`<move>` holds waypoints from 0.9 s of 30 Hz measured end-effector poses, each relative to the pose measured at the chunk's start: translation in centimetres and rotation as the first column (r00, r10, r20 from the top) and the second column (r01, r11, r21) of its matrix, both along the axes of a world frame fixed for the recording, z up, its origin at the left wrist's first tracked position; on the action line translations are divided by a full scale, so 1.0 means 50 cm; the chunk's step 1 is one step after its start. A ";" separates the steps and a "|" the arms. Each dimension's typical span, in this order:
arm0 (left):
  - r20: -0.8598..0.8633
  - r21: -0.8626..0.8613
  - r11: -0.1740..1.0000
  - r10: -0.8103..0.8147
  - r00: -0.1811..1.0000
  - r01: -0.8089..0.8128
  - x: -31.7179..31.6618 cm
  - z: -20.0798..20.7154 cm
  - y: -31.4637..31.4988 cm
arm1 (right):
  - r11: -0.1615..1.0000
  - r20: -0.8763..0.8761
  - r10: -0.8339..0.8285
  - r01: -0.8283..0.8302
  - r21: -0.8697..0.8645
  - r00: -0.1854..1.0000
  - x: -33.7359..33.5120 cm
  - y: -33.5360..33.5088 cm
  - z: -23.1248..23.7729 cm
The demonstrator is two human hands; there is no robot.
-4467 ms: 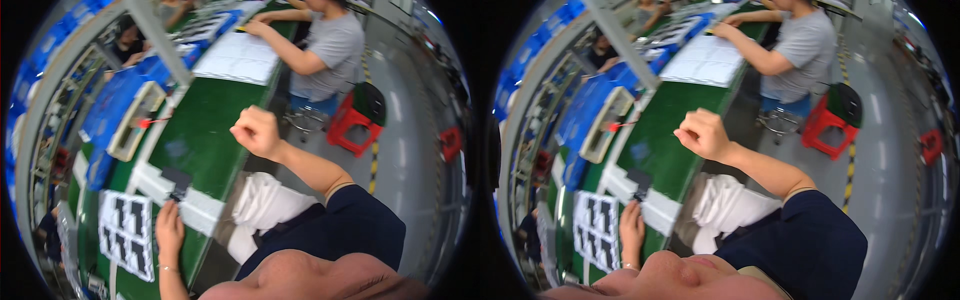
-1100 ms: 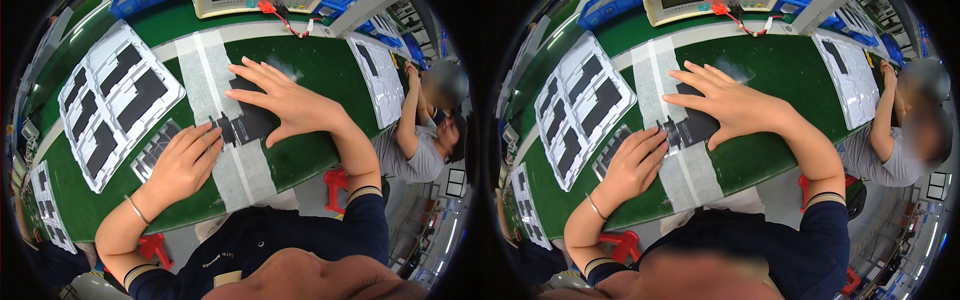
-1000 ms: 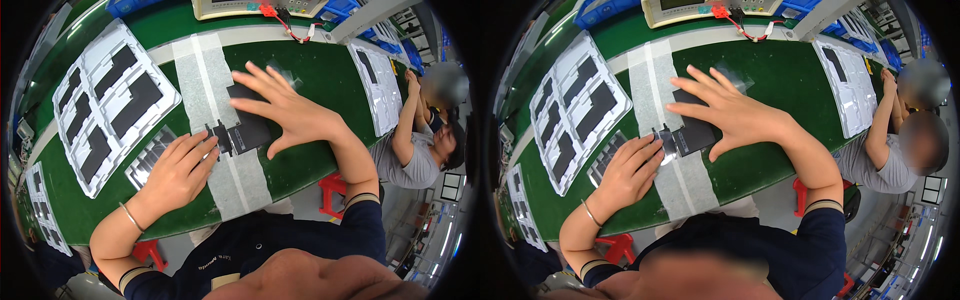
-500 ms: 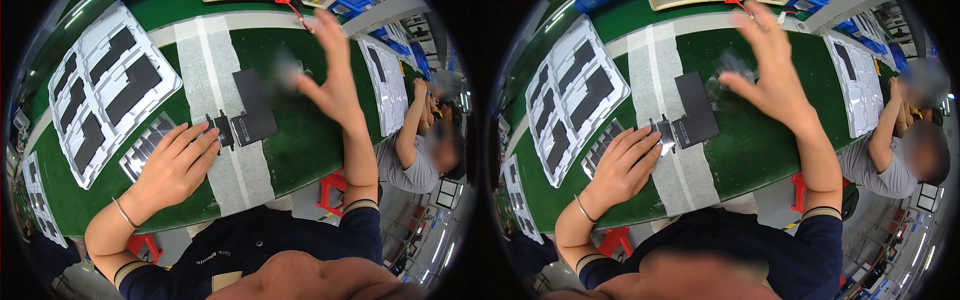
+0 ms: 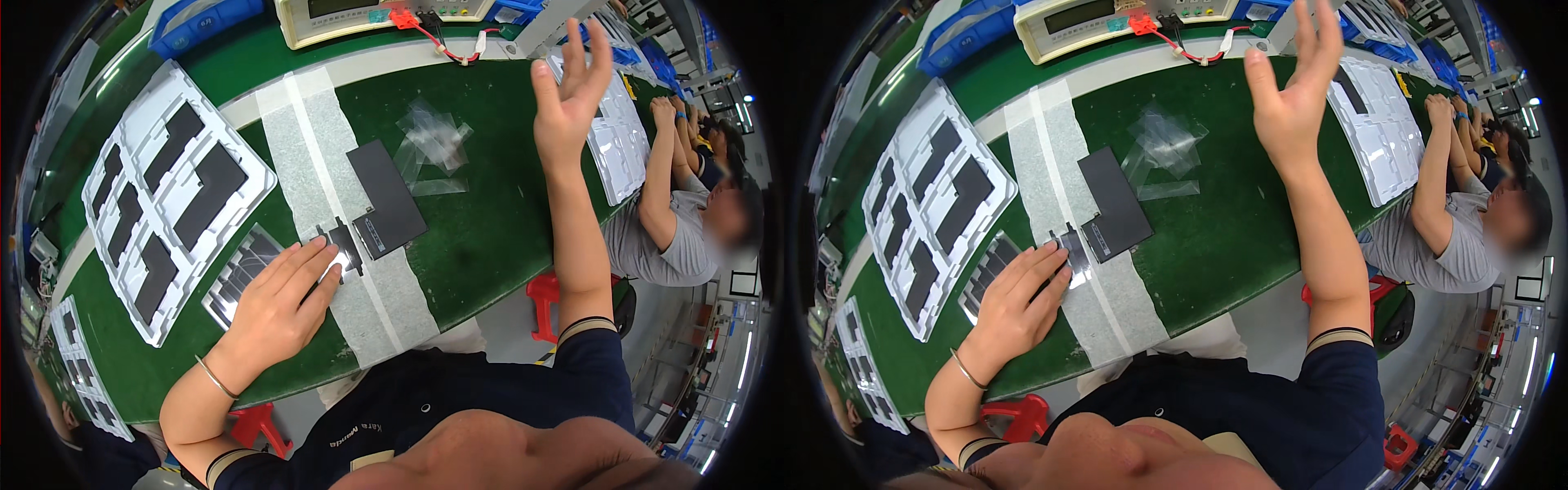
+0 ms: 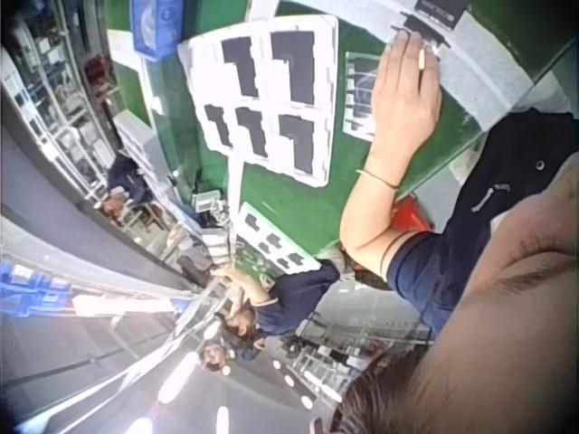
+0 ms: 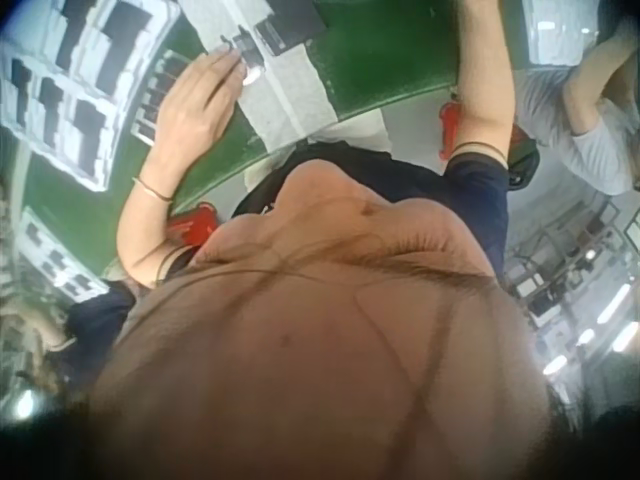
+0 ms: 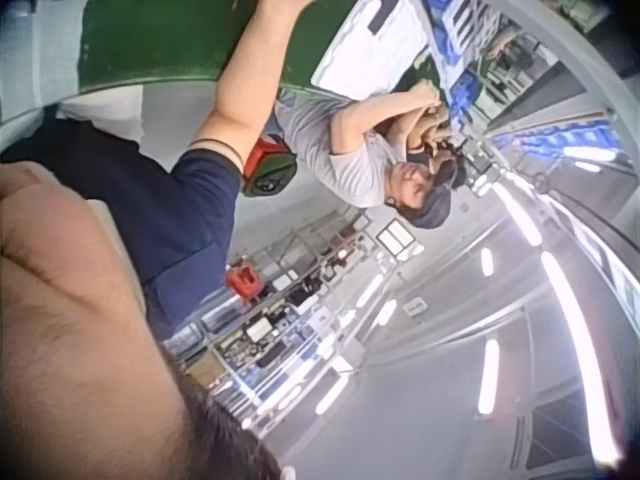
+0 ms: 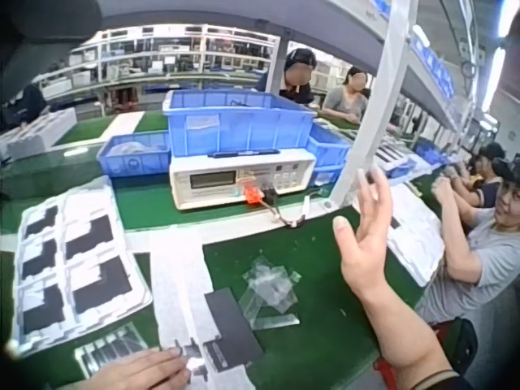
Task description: Manually assembling small black plastic housing components for electronics at a factory workbench.
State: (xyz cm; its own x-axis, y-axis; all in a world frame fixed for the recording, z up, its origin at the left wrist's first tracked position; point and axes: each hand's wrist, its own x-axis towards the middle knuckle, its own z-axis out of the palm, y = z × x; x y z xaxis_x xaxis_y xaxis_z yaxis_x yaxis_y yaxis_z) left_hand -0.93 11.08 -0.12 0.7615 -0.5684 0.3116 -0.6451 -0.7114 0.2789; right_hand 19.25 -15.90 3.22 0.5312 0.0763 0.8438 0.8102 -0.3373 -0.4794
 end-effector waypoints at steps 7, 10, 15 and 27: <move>0.024 -0.023 1.000 -0.008 1.000 0.009 0.000 0.007 -0.003 | 0.802 0.294 -0.117 -0.085 0.592 0.949 0.010 -0.064 0.058; 0.038 -0.012 0.999 -0.035 0.999 0.035 0.009 0.000 -0.005 | 0.739 0.251 -0.168 -0.047 0.672 0.953 0.015 -0.134 0.080; 0.026 0.010 1.000 -0.024 0.999 0.024 -0.013 0.013 -0.009 | 0.856 0.445 -0.118 -0.136 0.498 0.888 -0.018 -0.121 0.090; 0.078 0.054 0.998 -0.032 0.996 0.027 -0.012 -0.003 0.002 | 0.676 -0.323 0.194 -0.365 -0.641 0.926 -0.092 0.010 0.021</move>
